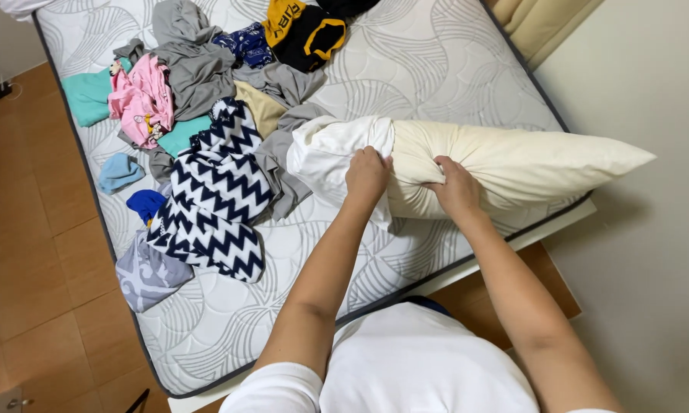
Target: The person dusts a bed and surrounding floor area using a rainbow feather duster, then places the duster on a chair. They subsequently pick up a pillow and insert it into a white pillowcase on the bed.
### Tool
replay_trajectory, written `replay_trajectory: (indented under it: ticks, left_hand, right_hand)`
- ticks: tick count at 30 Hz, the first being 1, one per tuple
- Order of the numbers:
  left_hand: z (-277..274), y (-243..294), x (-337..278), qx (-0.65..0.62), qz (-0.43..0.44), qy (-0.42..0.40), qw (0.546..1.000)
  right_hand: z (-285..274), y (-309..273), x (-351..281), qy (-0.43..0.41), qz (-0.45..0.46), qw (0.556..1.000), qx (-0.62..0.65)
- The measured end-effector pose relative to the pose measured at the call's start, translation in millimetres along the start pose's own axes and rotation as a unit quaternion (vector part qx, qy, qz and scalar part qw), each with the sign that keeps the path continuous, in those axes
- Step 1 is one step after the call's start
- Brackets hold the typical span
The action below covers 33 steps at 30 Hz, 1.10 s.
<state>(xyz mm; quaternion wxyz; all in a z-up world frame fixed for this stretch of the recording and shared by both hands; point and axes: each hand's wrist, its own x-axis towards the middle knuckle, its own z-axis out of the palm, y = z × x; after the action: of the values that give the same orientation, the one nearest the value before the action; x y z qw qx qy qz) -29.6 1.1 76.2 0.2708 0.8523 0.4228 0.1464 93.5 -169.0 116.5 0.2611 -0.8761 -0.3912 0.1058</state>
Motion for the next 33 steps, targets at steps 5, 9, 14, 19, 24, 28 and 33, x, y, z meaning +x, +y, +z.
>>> replay_trajectory:
  ticks: [5,9,14,19,24,28,33]
  left_hand:
    - [-10.0,1.2,-10.4,-0.017,0.028,0.002,0.999]
    - [-15.0,2.4,-22.8,-0.11,0.024,0.055,0.992]
    - [-0.5,-19.8,-19.0,-0.208,-0.046,0.06,0.975]
    - [-20.4,7.5,-31.3,-0.164,-0.043,0.12,0.978]
    - [4.1,15.6,-11.4,-0.066,-0.055,0.142,0.986]
    - [37.5,-5.5,15.5,-0.071,-0.073,0.145,0.984]
    - [14.5,-10.0,11.8,-0.495,-0.169,-0.002,0.852]
  right_hand:
    - [-11.0,-2.3,-21.9,0.036,-0.032,0.999,0.016]
    - [-22.7,-8.8,-31.0,0.036,-0.034,0.997,0.064]
    - [-28.7,4.4,-21.7,0.004,-0.041,0.996,0.078]
    - [-48.4,-9.3,-12.9,-0.037,-0.05,0.994,0.087]
    - [-44.4,15.4,1.0,-0.07,-0.085,0.99,0.091]
    - [-37.9,38.5,12.5,-0.091,-0.121,0.982,0.111]
    - [-44.4,43.9,21.9,-0.101,-0.146,0.98,0.086]
